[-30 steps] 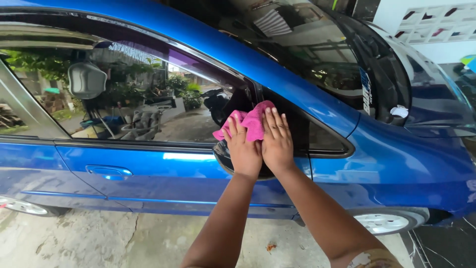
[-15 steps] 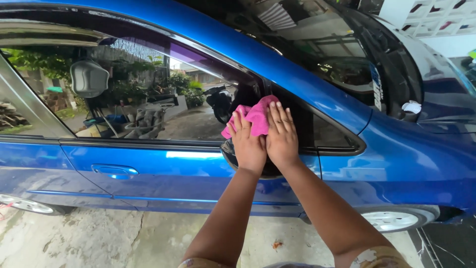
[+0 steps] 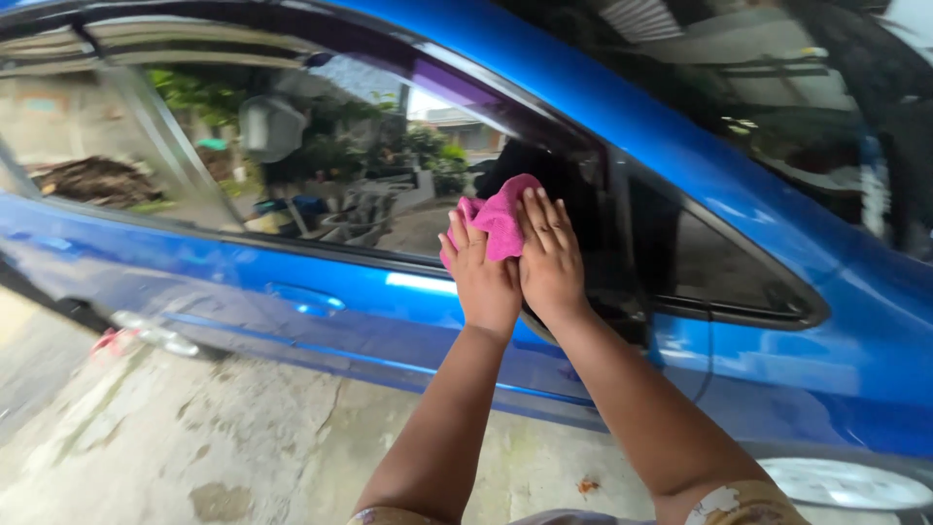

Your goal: The person wipes the side window and front windshield of a blue car using a pink cloth. The person moves from the side window to the windshield, wiping in smooth strokes.

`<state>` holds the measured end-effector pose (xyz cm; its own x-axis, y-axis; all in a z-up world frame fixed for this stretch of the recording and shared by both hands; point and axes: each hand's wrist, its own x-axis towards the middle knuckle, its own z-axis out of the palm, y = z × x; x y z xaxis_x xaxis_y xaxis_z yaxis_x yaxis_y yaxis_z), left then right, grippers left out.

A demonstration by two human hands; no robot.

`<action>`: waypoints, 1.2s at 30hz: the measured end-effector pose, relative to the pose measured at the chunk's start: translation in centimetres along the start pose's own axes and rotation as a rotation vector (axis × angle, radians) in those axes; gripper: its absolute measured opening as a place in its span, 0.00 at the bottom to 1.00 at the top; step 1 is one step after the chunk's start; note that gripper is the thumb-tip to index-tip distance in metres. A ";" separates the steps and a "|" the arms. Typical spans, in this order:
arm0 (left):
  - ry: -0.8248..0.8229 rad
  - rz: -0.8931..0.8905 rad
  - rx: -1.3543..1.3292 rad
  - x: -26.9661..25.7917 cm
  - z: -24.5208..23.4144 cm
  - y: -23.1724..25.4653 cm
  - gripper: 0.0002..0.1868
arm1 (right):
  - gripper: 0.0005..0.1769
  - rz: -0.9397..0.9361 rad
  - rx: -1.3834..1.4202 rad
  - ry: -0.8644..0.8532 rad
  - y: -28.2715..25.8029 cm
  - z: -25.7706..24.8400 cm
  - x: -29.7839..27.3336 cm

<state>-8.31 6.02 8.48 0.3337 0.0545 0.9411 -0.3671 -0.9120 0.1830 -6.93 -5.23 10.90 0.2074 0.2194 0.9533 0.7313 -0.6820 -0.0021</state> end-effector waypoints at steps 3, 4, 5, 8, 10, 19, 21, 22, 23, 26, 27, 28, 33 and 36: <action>0.047 0.026 0.138 -0.6 -1.2 -2.9 0.27 | 0.35 -0.049 0.044 -0.018 -1.2 2.5 0.2; 0.054 0.016 0.164 -0.6 -1.8 -3.3 0.27 | 0.35 -0.061 0.069 -0.019 -1.7 3.2 0.3; 0.058 -0.001 0.182 -0.7 -2.5 -3.7 0.27 | 0.34 -0.067 0.103 -0.012 -2.3 3.8 0.5; 0.082 -0.057 0.267 -0.7 -5.0 -4.5 0.26 | 0.34 -0.113 0.202 -0.015 -4.0 5.7 1.0; 0.091 -0.095 0.332 -1.0 -6.8 -4.7 0.24 | 0.34 -0.140 0.267 -0.029 -5.5 6.2 1.2; 0.142 -0.190 0.619 -2.8 -13.1 -3.0 0.24 | 0.28 -0.229 0.508 -0.053 -11.1 4.3 2.8; 0.142 -0.228 0.674 -3.3 -14.2 -1.5 0.24 | 0.30 -0.231 0.571 -0.088 -11.6 3.7 2.2; 0.146 -0.242 0.700 -3.8 -14.6 -1.2 0.24 | 0.30 -0.242 0.598 -0.094 -12.1 3.3 2.0; 0.148 -0.256 0.739 -4.4 -14.9 -0.9 0.24 | 0.28 -0.248 0.613 -0.105 -12.5 2.9 1.7; 0.152 -0.305 0.801 -5.3 -15.9 0.8 0.24 | 0.27 -0.273 0.683 -0.122 -13.2 2.4 0.7; 0.154 -0.328 0.804 -5.8 -16.6 1.4 0.24 | 0.28 -0.284 0.717 -0.123 -13.7 2.3 0.2; 0.160 -0.339 0.829 -6.0 -16.8 2.1 0.24 | 0.28 -0.295 0.742 -0.126 -13.8 2.0 -0.1; 0.169 -0.373 0.936 -7.2 -18.8 4.9 0.24 | 0.30 -0.305 0.851 -0.160 -15.3 0.1 -1.2; 0.170 -0.389 0.998 -7.6 -19.9 6.0 0.24 | 0.30 -0.316 0.880 -0.182 -16.2 -1.7 -1.1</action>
<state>-30.34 8.22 8.11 0.1214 0.3971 0.9097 0.6351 -0.7354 0.2363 -20.07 4.40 10.38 -0.0401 0.4597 0.8871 0.9823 0.1807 -0.0493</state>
